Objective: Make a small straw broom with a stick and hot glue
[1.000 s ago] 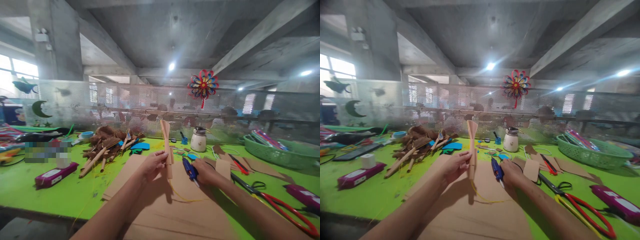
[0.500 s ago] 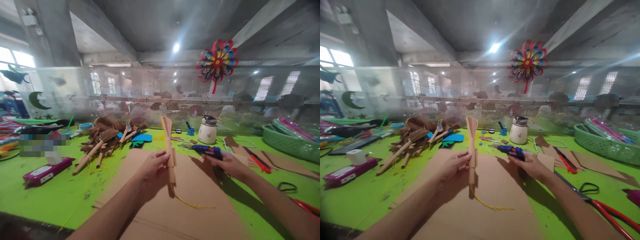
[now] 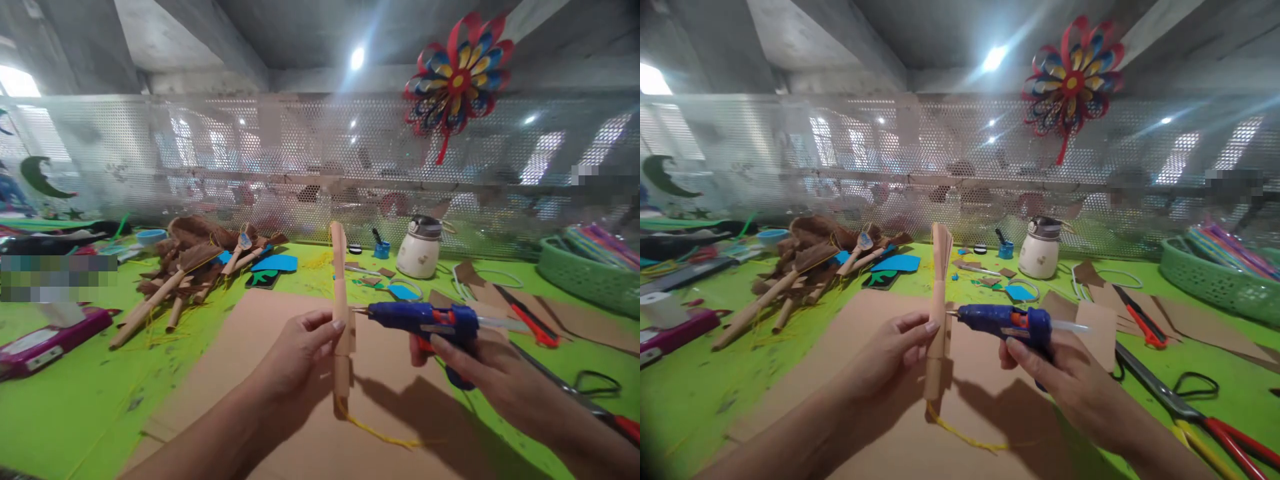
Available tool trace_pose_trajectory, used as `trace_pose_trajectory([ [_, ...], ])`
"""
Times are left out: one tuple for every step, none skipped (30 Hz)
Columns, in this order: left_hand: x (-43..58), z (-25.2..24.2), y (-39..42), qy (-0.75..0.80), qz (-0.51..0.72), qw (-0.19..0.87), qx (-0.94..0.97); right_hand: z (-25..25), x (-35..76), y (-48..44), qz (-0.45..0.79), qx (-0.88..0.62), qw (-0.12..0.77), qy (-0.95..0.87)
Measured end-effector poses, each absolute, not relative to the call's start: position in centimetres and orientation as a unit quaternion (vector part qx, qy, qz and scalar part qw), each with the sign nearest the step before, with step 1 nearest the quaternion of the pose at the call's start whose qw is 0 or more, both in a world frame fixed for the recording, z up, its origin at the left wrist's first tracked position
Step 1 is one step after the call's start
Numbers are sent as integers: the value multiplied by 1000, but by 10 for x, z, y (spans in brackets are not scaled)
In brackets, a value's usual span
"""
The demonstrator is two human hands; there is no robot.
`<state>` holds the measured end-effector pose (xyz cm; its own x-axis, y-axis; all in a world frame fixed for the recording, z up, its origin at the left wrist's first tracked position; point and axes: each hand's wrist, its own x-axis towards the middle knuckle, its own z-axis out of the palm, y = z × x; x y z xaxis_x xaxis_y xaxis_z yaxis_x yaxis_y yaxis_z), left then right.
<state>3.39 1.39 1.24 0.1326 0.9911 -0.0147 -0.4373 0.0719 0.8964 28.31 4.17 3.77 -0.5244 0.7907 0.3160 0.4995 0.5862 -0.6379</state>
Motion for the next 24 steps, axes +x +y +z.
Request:
trace_pose_trajectory([
  [35,14,12,353,552,645,392,40,283,39,244,-403,279,-837],
  [36,16,10,353,552,647,390,42,282,37,242,-420,269,-832],
  [36,18,8,351,551,650,388,43,283,36,241,-432,265,-828],
  [37,20,6,346,552,653,386,43,283,35,240,-438,267,-824],
  [37,22,5,343,552,656,385,42,284,35,241,-441,271,-821],
  [37,23,4,340,550,659,384,41,285,35,242,-442,273,-819],
  [36,24,3,338,548,662,383,39,286,36,243,-444,274,-818],
  [36,24,2,339,546,665,382,36,287,37,244,-444,273,-818],
  [36,24,2,340,543,667,379,34,288,38,244,-446,271,-817],
  [36,25,1,341,541,671,376,33,289,39,244,-447,270,-817],
  [36,25,0,341,540,673,372,31,290,40,245,-448,266,-817],
  [37,26,0,342,539,675,369,30,290,40,245,-448,264,-818],
  [37,26,-1,343,540,676,366,29,291,40,244,-449,263,-818],
  [37,27,-1,344,542,675,364,29,291,41,241,-450,265,-818],
  [36,28,-1,345,545,673,363,29,291,41,238,-452,268,-817],
  [36,28,-1,346,545,672,362,29,291,41,236,-452,269,-817],
  [36,29,-1,346,546,672,362,29,292,41,237,-452,268,-817],
  [35,30,-1,346,544,673,362,29,292,41,238,-451,266,-818],
  [35,30,-2,347,541,675,362,29,293,41,241,-449,263,-819],
  [35,31,-2,349,538,676,363,29,293,41,243,-447,261,-820],
  [35,31,-2,350,537,676,363,29,293,41,245,-445,260,-821],
  [35,31,-2,350,537,676,363,29,294,40,245,-443,259,-823],
  [35,31,-3,350,538,676,362,29,294,40,243,-441,257,-825],
  [35,32,-3,350,538,676,361,30,294,39,240,-439,256,-827],
])
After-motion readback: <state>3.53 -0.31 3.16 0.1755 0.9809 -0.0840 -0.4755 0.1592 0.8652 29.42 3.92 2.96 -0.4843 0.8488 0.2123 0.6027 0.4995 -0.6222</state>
